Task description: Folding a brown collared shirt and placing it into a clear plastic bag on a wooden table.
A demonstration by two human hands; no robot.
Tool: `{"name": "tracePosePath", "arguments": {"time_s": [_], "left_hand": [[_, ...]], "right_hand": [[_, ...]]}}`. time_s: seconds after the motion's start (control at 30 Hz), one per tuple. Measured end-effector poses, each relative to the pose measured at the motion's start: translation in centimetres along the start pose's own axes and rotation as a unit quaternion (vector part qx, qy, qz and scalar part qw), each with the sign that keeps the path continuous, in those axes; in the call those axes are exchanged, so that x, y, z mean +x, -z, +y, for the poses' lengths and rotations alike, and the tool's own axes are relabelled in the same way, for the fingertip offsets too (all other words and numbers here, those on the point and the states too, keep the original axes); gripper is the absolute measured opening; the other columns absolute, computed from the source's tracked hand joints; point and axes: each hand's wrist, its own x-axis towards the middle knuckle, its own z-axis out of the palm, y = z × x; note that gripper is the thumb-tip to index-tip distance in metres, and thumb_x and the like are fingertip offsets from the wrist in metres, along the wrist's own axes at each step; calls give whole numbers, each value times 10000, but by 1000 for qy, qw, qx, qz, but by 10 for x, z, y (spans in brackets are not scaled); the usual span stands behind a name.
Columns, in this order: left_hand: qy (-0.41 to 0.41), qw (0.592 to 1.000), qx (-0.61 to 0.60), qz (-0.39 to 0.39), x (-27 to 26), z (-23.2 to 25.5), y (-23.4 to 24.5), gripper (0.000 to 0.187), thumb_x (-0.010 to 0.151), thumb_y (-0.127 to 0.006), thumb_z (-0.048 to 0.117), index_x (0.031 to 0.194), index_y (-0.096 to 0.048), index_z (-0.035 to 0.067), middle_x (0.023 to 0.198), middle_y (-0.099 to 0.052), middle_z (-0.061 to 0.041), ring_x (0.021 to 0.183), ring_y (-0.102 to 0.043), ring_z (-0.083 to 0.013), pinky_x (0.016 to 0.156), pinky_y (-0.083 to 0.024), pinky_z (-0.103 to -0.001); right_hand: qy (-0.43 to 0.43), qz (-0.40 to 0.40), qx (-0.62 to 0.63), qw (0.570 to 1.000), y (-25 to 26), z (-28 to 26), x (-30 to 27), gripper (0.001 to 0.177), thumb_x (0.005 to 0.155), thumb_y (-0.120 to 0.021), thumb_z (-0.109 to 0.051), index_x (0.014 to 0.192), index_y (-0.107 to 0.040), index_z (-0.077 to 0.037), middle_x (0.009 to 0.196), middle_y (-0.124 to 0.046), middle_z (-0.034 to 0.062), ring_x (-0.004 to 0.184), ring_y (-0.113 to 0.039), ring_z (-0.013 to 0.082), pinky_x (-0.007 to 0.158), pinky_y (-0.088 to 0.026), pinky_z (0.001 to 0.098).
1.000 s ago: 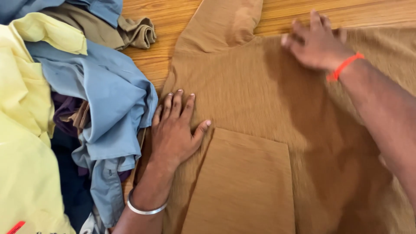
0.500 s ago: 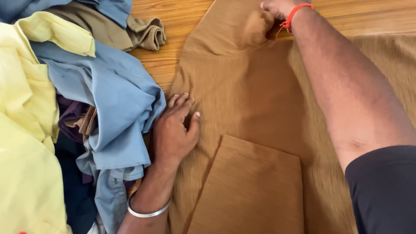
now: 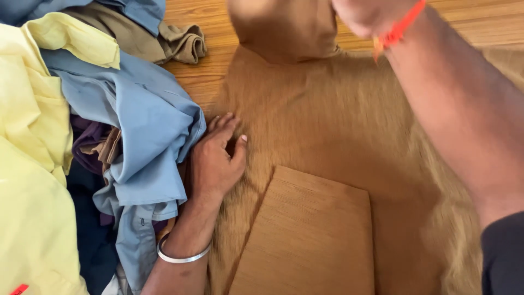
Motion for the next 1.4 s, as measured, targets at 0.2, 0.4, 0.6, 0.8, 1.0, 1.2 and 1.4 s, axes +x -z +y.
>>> {"name": "tracePosePath", "arguments": {"time_s": [0.2, 0.4, 0.6, 0.8, 1.0, 1.2, 1.4], "left_hand": [[46, 993, -110, 23, 4, 28, 21, 827, 827, -824, 248, 1505, -441, -30, 1450, -596, -199, 1349, -600, -307, 1082, -494, -361], [-173, 983, -51, 36, 2, 19, 18, 488, 761, -804, 107, 1227, -714, -5, 1546, -497, -237, 1427, -506, -398, 1171, -424, -463], [-149, 985, -75, 53, -1, 8, 14, 214, 910, -692, -1, 1092, -783, 66, 1469, -636, -168, 1433, -565, -339, 1171, -421, -436], [-217, 963, -156, 19, -7, 17, 28, 247, 853, -612, 57, 1047, -761, 92, 1409, -673, -165, 1436, -578, -322, 1142, -361, -405], [-221, 973, -26, -60, -8, 24, 21, 432, 927, -645, 225, 1331, -695, 81, 1518, -582, -150, 1462, -477, -337, 1171, -307, -483], [-200, 978, 25, -62, -8, 17, 14, 459, 995, -618, 331, 1386, -656, 92, 1525, -566, -142, 1458, -468, -323, 1159, -308, -502], [-159, 979, 72, -109, -6, 19, 12, 525, 1022, -597, 341, 1485, -553, 99, 1387, -643, -117, 1448, -472, -320, 1180, -316, -507]], "right_hand": [[99, -36, 17, 994, -54, -62, -61, 354, 788, -721, 122, 1091, -758, -57, 1079, -773, 73, 967, -719, 177, 812, -597, 333], [51, -107, -33, 992, -90, -55, -116, 535, 699, -677, 77, 1197, -763, -100, 1065, -803, 17, 1000, -743, 177, 1026, -503, 408], [76, -47, -137, 987, -85, -53, -148, 382, 701, -715, 3, 1062, -772, -109, 1087, -790, 14, 1118, -709, 205, 1067, -438, 434], [85, 4, -56, 995, -86, -45, -172, 390, 795, -699, -76, 1170, -745, -174, 1220, -777, 12, 1247, -681, 182, 1165, -441, 418], [36, -129, -214, 968, -82, -66, -175, 397, 835, -770, -326, 1208, -770, -191, 1280, -744, -4, 1279, -616, 175, 1189, -234, 517], [-79, -100, -277, 952, -62, -70, -193, 255, 842, -665, -144, 1057, -801, -150, 1214, -754, -24, 1236, -625, 131, 1162, -361, 391], [-42, -75, -416, 905, -57, -31, -235, 339, 885, -600, -336, 1183, -731, -241, 1389, -684, -29, 1387, -536, 234, 1138, -340, 440]]}}
